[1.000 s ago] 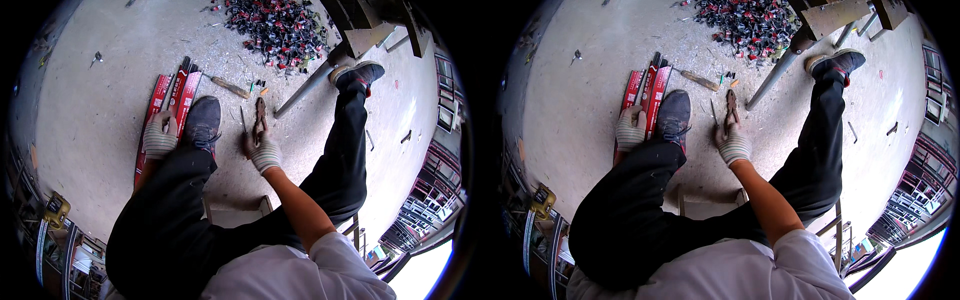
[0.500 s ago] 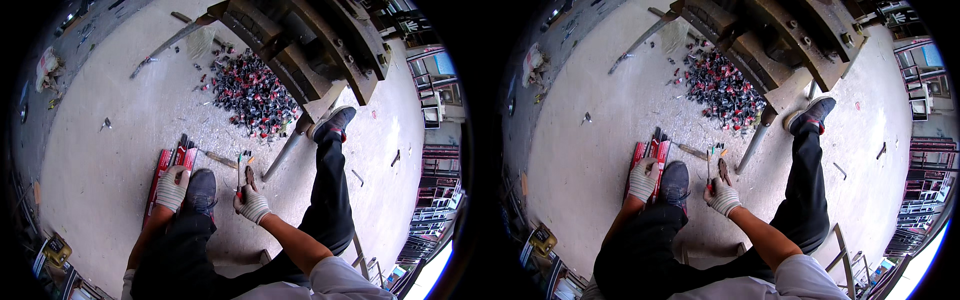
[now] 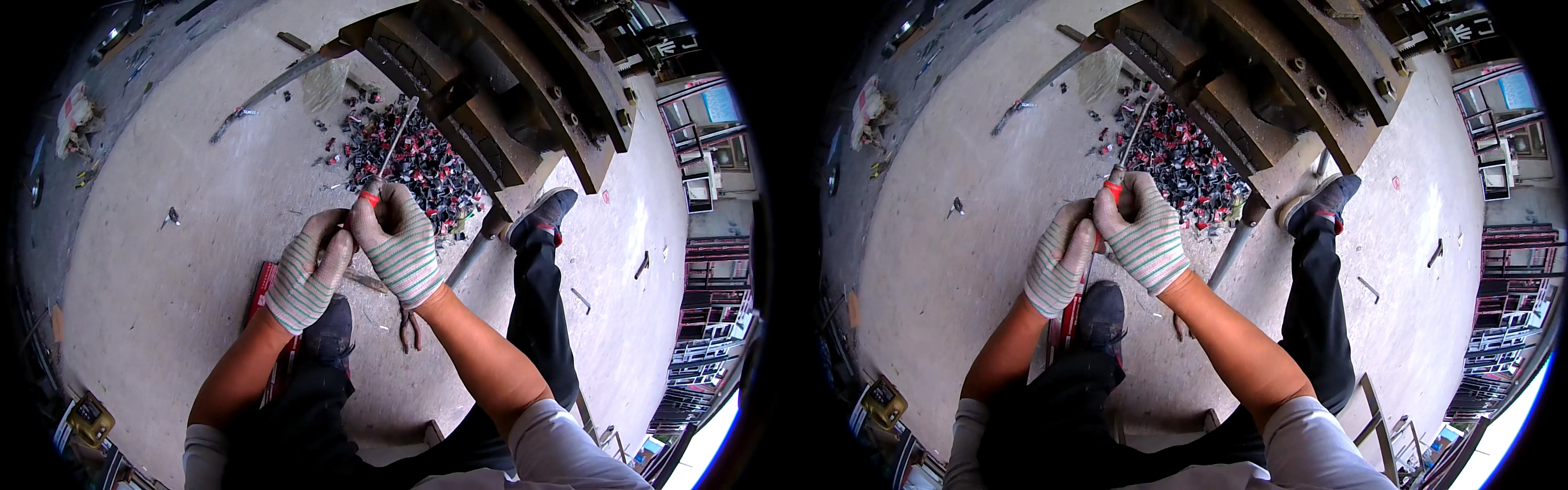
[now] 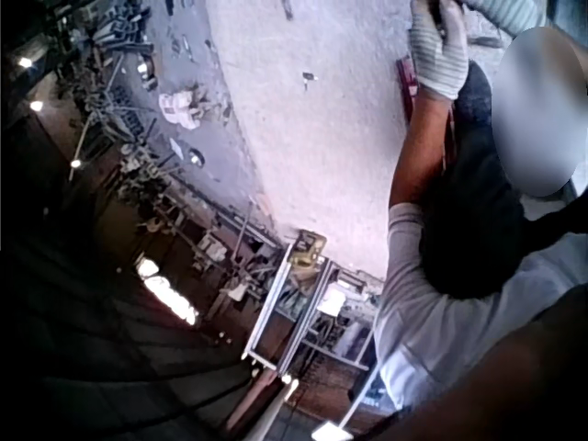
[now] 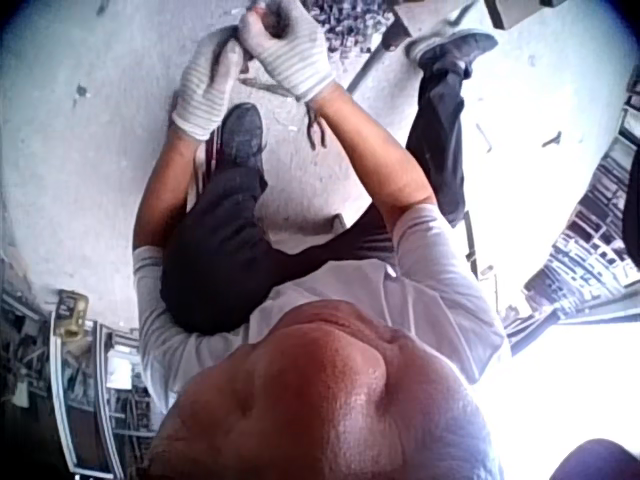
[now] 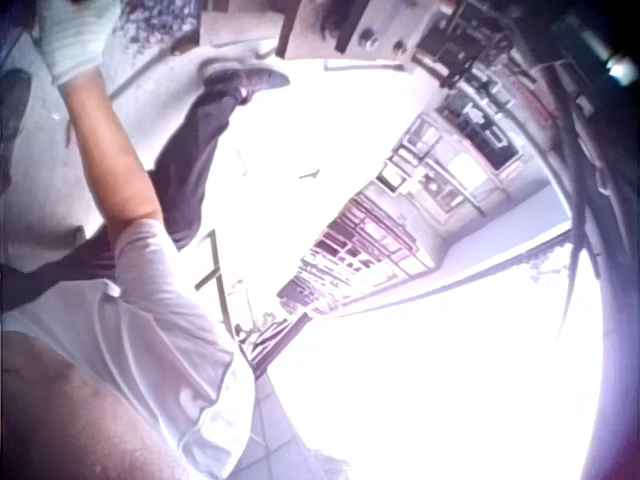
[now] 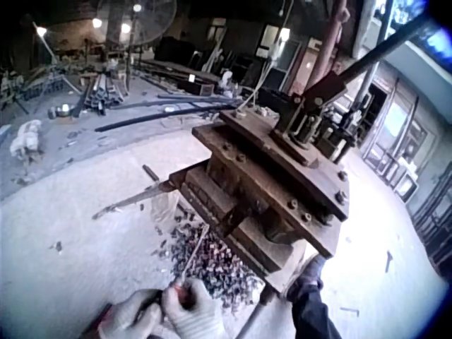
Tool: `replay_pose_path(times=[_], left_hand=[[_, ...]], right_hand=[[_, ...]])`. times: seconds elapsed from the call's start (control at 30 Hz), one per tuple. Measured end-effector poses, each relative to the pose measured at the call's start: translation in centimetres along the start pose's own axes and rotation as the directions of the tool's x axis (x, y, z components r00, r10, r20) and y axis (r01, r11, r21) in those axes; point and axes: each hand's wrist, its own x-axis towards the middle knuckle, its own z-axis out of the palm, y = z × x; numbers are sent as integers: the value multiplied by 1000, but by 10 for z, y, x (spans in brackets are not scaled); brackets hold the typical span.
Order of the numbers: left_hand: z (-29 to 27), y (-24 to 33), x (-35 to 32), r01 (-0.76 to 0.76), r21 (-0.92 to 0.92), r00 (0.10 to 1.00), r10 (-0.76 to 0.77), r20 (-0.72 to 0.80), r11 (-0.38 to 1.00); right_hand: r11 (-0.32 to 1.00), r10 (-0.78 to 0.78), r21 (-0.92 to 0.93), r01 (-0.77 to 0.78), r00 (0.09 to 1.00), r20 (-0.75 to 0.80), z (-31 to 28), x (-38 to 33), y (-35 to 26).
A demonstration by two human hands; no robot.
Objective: The person sits on the floor and uses a manual guillotine shear to cut long red metal strips into shorter segments. They repeatedly position the strip under the blade, pull the lever to cut, and remove the cut piece.
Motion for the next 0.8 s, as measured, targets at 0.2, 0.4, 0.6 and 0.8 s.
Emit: replay_pose_path(times=[0.2,0.4,0.6,0.8], left_hand=[[-1,17,19,-143,292,983,170,-69,946],[-4,41,37,-274,446,928,356,-109,852],[-6,58,53,-368,494,884,462,-77,788],[-6,70,65,-517,531,791,612,-3,671]], right_hand=[[990,17,137,-16,1000,-1,4,18,-25],[979,-41,201,39,999,7,8,37,-49],[957,9,289,-9,1000,0,9,51,-64],[940,33,340,-23,999,-24,4,49,-73]])
